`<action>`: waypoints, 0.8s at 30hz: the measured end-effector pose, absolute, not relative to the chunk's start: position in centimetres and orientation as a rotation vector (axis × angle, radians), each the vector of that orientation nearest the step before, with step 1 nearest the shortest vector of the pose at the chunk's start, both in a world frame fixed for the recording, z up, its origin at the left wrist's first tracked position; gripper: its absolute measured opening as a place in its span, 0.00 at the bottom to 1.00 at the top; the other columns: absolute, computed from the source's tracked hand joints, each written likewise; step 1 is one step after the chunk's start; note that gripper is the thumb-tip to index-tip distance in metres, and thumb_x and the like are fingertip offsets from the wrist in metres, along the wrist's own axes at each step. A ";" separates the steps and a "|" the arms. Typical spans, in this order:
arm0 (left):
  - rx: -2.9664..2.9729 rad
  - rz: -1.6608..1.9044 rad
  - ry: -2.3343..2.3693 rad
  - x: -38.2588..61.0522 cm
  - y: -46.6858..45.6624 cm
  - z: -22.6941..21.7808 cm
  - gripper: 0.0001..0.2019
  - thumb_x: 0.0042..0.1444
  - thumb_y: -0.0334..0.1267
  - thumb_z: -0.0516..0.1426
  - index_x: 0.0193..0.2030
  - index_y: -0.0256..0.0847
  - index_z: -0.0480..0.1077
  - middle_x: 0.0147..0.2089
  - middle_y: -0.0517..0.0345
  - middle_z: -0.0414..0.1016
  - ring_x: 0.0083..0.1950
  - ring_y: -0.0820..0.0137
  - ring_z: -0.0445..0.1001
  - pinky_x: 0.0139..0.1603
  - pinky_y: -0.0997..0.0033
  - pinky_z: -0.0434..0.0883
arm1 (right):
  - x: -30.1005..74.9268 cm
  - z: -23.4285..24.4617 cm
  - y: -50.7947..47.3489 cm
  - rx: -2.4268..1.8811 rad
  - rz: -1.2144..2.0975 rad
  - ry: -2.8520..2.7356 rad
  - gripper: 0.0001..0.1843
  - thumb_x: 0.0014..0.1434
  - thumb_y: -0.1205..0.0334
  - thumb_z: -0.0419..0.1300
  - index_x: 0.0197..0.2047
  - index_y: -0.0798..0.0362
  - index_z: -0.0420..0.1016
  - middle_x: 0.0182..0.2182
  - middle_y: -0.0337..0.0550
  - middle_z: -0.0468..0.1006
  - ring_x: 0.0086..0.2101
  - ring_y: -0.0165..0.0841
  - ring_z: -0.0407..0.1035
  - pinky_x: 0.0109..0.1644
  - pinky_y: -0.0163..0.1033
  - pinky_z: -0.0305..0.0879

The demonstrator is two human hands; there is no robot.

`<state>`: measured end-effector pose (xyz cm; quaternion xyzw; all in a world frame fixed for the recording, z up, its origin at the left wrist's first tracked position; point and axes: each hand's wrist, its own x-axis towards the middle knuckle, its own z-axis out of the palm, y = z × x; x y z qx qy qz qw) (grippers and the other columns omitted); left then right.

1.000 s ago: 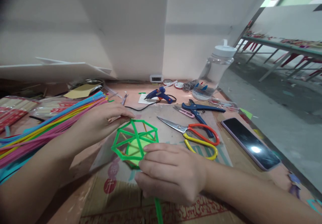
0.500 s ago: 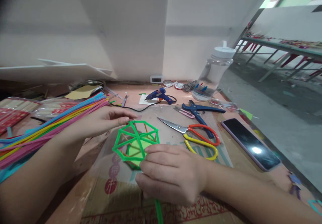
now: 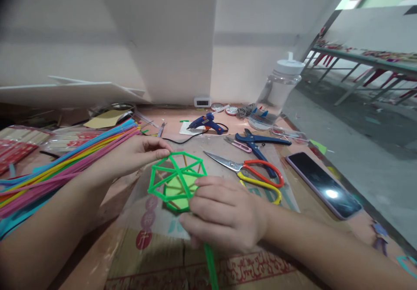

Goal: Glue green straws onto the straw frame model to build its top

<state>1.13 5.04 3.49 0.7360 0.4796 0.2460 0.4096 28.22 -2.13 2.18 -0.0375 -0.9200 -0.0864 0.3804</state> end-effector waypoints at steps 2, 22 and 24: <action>1.880 0.633 1.205 0.8 5.3 3.6 0.14 0.58 0.50 0.60 0.39 0.41 0.78 0.39 0.58 0.82 0.42 0.65 0.78 0.47 0.67 0.73 | 28.3 2.1 -1.7 -0.146 -0.219 -2.333 0.18 0.73 0.60 0.53 0.44 0.59 0.83 0.33 0.45 0.84 0.38 0.35 0.77 0.57 0.44 0.76; 1.923 0.571 1.254 0.3 5.7 3.3 0.17 0.58 0.54 0.59 0.40 0.42 0.78 0.42 0.58 0.83 0.45 0.63 0.79 0.49 0.66 0.73 | 28.7 1.9 -1.0 -0.164 -0.229 -2.301 0.18 0.72 0.62 0.53 0.35 0.58 0.80 0.31 0.46 0.83 0.37 0.34 0.76 0.52 0.43 0.77; 1.925 0.561 1.242 0.2 5.8 3.3 0.17 0.59 0.53 0.59 0.41 0.42 0.78 0.42 0.57 0.83 0.45 0.62 0.79 0.50 0.65 0.74 | 28.7 1.9 -1.0 -0.165 -0.231 -2.304 0.18 0.72 0.62 0.53 0.36 0.58 0.80 0.31 0.47 0.83 0.38 0.35 0.75 0.52 0.43 0.77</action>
